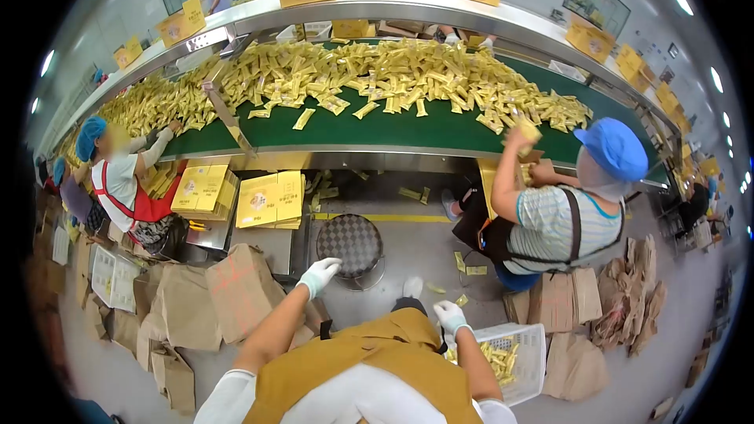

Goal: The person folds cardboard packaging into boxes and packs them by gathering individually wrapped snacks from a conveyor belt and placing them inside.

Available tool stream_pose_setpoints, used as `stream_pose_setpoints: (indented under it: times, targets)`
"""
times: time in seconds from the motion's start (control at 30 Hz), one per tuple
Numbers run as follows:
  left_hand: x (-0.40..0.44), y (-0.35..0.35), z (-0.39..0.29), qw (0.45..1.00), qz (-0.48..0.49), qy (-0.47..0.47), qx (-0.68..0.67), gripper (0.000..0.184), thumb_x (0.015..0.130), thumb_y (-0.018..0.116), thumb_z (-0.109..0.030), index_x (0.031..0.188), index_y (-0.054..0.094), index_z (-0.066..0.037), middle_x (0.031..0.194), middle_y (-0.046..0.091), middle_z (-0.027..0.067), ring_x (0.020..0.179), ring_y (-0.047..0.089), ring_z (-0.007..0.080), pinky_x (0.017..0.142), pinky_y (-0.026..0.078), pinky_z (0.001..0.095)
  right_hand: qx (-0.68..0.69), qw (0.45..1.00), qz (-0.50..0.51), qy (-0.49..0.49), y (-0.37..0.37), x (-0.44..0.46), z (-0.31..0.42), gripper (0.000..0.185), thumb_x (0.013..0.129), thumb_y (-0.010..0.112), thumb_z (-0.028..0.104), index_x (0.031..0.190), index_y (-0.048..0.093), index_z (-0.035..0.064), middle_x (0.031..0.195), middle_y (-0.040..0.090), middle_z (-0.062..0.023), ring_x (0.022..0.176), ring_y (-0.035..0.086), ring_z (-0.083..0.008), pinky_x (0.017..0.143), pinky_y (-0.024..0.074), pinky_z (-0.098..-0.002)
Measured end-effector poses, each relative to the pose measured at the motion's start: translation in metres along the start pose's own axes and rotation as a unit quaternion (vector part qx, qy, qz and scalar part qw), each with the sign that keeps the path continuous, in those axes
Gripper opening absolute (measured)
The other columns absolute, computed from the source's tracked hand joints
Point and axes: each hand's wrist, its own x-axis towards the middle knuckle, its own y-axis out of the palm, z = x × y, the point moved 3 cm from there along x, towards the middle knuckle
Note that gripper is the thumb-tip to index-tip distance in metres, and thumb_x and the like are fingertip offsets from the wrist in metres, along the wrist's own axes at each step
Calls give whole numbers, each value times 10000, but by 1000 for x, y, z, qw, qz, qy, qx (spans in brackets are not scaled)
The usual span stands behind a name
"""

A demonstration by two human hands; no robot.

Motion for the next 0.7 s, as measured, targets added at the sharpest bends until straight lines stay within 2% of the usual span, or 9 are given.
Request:
stream_pose_setpoints:
  times: [0.07,0.17,0.23,0.27,0.3,0.33,0.4,0.53,0.7]
  targets:
    - [37,-6,-32,1000,-6,-6,-6,376,972,530,-270,1255,655,-58,1212,692,158,1155,640,306,998,481,366,-217,967,55,-119,5,97,-112,296,910,631,288,1035,721,36,979,739,-153,905,703,-230,768,537,-372]
    - [72,26,21,998,-50,-14,-42,379,976,513,-258,1259,643,-42,1257,665,180,1177,622,318,1019,468,374,-4,985,102,136,-48,152,-98,287,904,642,289,1011,721,35,913,737,-154,871,704,-236,741,539,-379]
    - [77,66,109,995,-78,-48,-38,422,952,534,-297,1244,647,-14,1269,646,219,1231,574,367,1050,444,394,-48,993,87,68,-78,221,-72,294,910,638,287,993,719,17,861,727,-144,846,699,-232,742,540,-372]
    - [55,96,157,976,-33,28,214,409,942,527,-270,1206,655,15,1275,630,245,1193,594,376,1001,484,416,-75,993,82,37,-98,247,-61,298,913,635,286,983,718,9,836,723,-139,833,696,-230,743,541,-369]
    - [49,140,223,939,108,-192,265,363,944,522,-247,1132,673,24,1243,636,266,1135,628,379,931,522,441,-74,994,64,-52,-118,261,-20,333,915,630,308,951,716,-12,848,727,-143,830,700,-237,764,545,-375]
    - [7,144,200,919,67,-285,265,345,941,539,-287,1110,685,-25,1190,669,235,1079,652,393,881,539,452,103,980,118,121,-118,299,-27,351,907,622,338,915,730,4,922,735,-188,895,709,-304,819,541,-404]
    - [-24,163,200,889,172,-389,172,352,950,524,-302,1137,679,-46,1194,669,224,1094,645,388,899,530,444,-172,978,102,-54,-166,341,68,358,903,619,361,956,729,24,987,722,-211,959,697,-345,854,534,-416]
    - [35,194,150,924,137,-349,82,369,969,496,-331,1191,666,-90,1201,671,203,1123,630,380,934,513,427,-203,960,108,-158,-200,418,162,365,908,624,362,1028,716,30,1003,721,-207,981,697,-335,866,528,-391]
    - [165,171,77,980,1,-195,-45,414,996,442,-367,1273,632,-124,1297,631,180,1232,563,372,1028,460,397,-194,961,160,-117,-190,482,189,402,915,607,395,1085,707,45,1066,700,-240,1060,664,-386,930,509,-418]
